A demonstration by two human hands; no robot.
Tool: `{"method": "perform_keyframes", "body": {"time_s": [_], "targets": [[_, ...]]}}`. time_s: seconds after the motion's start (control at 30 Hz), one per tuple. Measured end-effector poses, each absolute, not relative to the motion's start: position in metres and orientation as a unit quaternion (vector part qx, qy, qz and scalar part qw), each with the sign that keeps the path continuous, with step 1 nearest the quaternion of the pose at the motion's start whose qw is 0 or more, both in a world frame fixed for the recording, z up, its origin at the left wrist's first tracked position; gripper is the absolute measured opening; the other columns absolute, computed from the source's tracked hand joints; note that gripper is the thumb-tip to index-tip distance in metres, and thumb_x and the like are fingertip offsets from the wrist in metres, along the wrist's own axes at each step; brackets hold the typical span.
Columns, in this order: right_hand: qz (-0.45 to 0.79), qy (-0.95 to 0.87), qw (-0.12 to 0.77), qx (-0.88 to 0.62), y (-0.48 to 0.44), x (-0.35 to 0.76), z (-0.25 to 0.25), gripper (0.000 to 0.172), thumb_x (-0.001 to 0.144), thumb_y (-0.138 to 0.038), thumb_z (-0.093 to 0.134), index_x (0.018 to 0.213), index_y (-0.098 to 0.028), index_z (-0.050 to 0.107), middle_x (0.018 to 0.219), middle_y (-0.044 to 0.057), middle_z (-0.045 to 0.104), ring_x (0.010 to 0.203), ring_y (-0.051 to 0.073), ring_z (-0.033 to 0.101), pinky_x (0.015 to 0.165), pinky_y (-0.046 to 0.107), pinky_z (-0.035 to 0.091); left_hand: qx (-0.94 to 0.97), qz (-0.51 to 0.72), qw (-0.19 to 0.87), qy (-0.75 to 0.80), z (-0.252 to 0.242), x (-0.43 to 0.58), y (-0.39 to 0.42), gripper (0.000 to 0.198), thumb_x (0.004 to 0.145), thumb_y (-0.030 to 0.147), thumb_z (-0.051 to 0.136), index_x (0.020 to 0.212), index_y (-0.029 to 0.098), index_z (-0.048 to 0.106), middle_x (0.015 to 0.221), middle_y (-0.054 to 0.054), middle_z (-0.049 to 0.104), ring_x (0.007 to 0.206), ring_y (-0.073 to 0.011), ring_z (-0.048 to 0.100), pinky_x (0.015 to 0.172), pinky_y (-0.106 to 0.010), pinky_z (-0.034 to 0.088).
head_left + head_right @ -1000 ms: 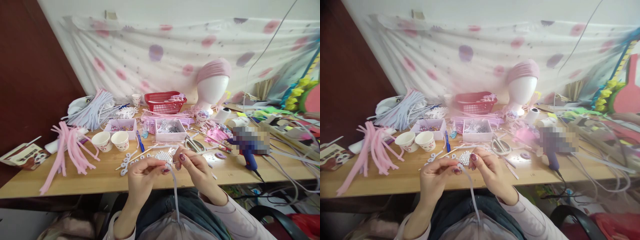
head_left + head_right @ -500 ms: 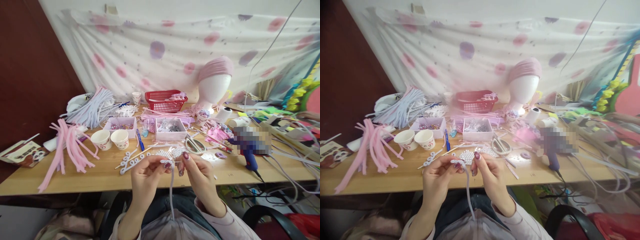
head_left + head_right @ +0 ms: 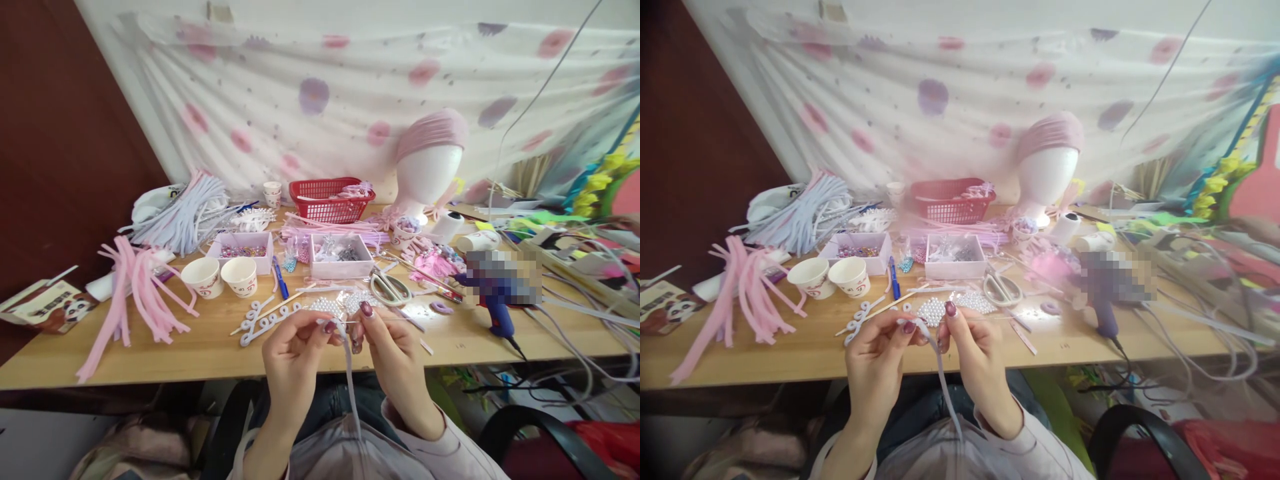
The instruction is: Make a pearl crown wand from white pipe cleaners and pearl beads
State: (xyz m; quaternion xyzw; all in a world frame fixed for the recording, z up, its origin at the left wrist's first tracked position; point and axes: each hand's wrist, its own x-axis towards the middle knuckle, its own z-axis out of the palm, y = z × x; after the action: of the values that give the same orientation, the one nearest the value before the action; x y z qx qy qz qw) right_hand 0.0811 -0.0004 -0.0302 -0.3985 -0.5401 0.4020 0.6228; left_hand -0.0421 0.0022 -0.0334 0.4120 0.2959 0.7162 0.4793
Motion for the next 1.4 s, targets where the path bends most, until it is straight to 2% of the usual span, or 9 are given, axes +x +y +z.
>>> {"method": "perform_keyframes", "body": {"time_s": [0.2, 0.27, 0.4, 0.57, 0.7, 0.87, 1.07, 1.23, 1.4], "targets": [[0.23, -0.629, 0.62, -0.409, -0.005, 0.079, -0.024, 0.038, 0.101, -0.025, 0.046, 0.064, -0.018, 0.056, 0.064, 0.0, 0.057, 0.064, 0.013, 0.055, 0.064, 0.026, 0.04, 0.315, 0.705, 0.553, 0.314, -0.038, -0.037, 0.001, 0.016, 0.071, 0.029, 0.084, 0.074, 0.017, 0.074, 0.063, 0.001, 0.073, 0.051, -0.0079, 0.066, 0.056, -0.015, 0.057], [0.206, -0.637, 0.622, -0.406, -0.006, 0.079, -0.024, 0.036, 0.1, -0.023, 0.045, 0.067, -0.019, 0.056, 0.066, 0.0, 0.057, 0.065, 0.014, 0.054, 0.064, 0.027, 0.04, 0.301, 0.694, 0.572, 0.318, -0.039, -0.035, 0.0, 0.02, 0.069, 0.03, 0.086, 0.071, 0.016, 0.072, 0.061, 0.001, 0.072, 0.049, -0.0083, 0.065, 0.054, -0.016, 0.057], [0.253, -0.596, 0.636, -0.42, -0.007, 0.079, -0.03, 0.04, 0.1, -0.026, 0.047, 0.062, -0.019, 0.055, 0.061, 0.0, 0.056, 0.061, 0.013, 0.053, 0.063, 0.027, 0.039, 0.313, 0.686, 0.574, 0.32, -0.041, -0.033, -0.001, 0.018, 0.069, 0.027, 0.086, 0.071, 0.017, 0.072, 0.062, 0.001, 0.072, 0.05, -0.0094, 0.067, 0.054, -0.016, 0.057], [0.375, -0.512, 0.652, -0.415, -0.009, 0.08, -0.039, 0.047, 0.1, -0.034, 0.05, 0.055, -0.019, 0.054, 0.057, 0.0, 0.054, 0.057, 0.013, 0.051, 0.06, 0.027, 0.04, 0.355, 0.666, 0.586, 0.296, -0.039, -0.039, -0.004, 0.019, 0.079, 0.037, 0.077, 0.081, 0.018, 0.076, 0.065, -0.002, 0.074, 0.051, -0.0114, 0.067, 0.054, -0.02, 0.058], [0.362, -0.547, 0.637, -0.405, -0.012, 0.082, -0.035, 0.044, 0.099, -0.032, 0.051, 0.058, -0.018, 0.056, 0.058, -0.001, 0.054, 0.058, 0.013, 0.053, 0.061, 0.026, 0.041, 0.335, 0.668, 0.582, 0.321, -0.034, -0.04, -0.006, 0.021, 0.081, 0.037, 0.075, 0.075, 0.017, 0.071, 0.059, 0.001, 0.07, 0.048, -0.0094, 0.065, 0.052, -0.017, 0.056], [0.384, -0.61, 0.598, -0.349, -0.014, 0.084, -0.023, 0.028, 0.096, -0.027, 0.056, 0.07, -0.02, 0.059, 0.065, -0.001, 0.06, 0.061, 0.012, 0.055, 0.059, 0.025, 0.042, 0.321, 0.65, 0.599, 0.341, -0.03, -0.037, -0.008, 0.025, 0.08, 0.039, 0.075, 0.073, 0.017, 0.066, 0.054, 0.003, 0.066, 0.043, -0.0082, 0.06, 0.047, -0.016, 0.053], [0.323, -0.604, 0.616, -0.39, -0.016, 0.081, -0.026, 0.023, 0.094, -0.02, 0.058, 0.071, -0.02, 0.062, 0.064, -0.003, 0.06, 0.059, 0.011, 0.054, 0.058, 0.024, 0.042, 0.272, 0.65, 0.614, 0.356, -0.021, -0.031, -0.012, 0.031, 0.074, 0.041, 0.08, 0.067, 0.016, 0.063, 0.054, 0.004, 0.064, 0.041, -0.0054, 0.056, 0.044, -0.012, 0.048], [0.292, -0.599, 0.627, -0.403, -0.018, 0.079, -0.03, 0.019, 0.093, -0.017, 0.058, 0.075, -0.02, 0.064, 0.068, -0.001, 0.065, 0.064, 0.014, 0.058, 0.065, 0.028, 0.045, 0.26, 0.658, 0.615, 0.348, -0.018, -0.026, -0.015, 0.03, 0.076, 0.041, 0.078, 0.067, 0.017, 0.062, 0.054, 0.004, 0.063, 0.046, -0.0066, 0.058, 0.047, -0.014, 0.051], [0.301, -0.6, 0.624, -0.399, -0.017, 0.078, -0.028, 0.021, 0.093, -0.018, 0.058, 0.072, -0.02, 0.062, 0.066, 0.0, 0.064, 0.063, 0.014, 0.058, 0.063, 0.029, 0.045, 0.254, 0.669, 0.602, 0.354, -0.021, -0.025, -0.017, 0.028, 0.076, 0.039, 0.078, 0.067, 0.017, 0.063, 0.056, 0.004, 0.063, 0.046, -0.0067, 0.057, 0.048, -0.016, 0.052]]}}
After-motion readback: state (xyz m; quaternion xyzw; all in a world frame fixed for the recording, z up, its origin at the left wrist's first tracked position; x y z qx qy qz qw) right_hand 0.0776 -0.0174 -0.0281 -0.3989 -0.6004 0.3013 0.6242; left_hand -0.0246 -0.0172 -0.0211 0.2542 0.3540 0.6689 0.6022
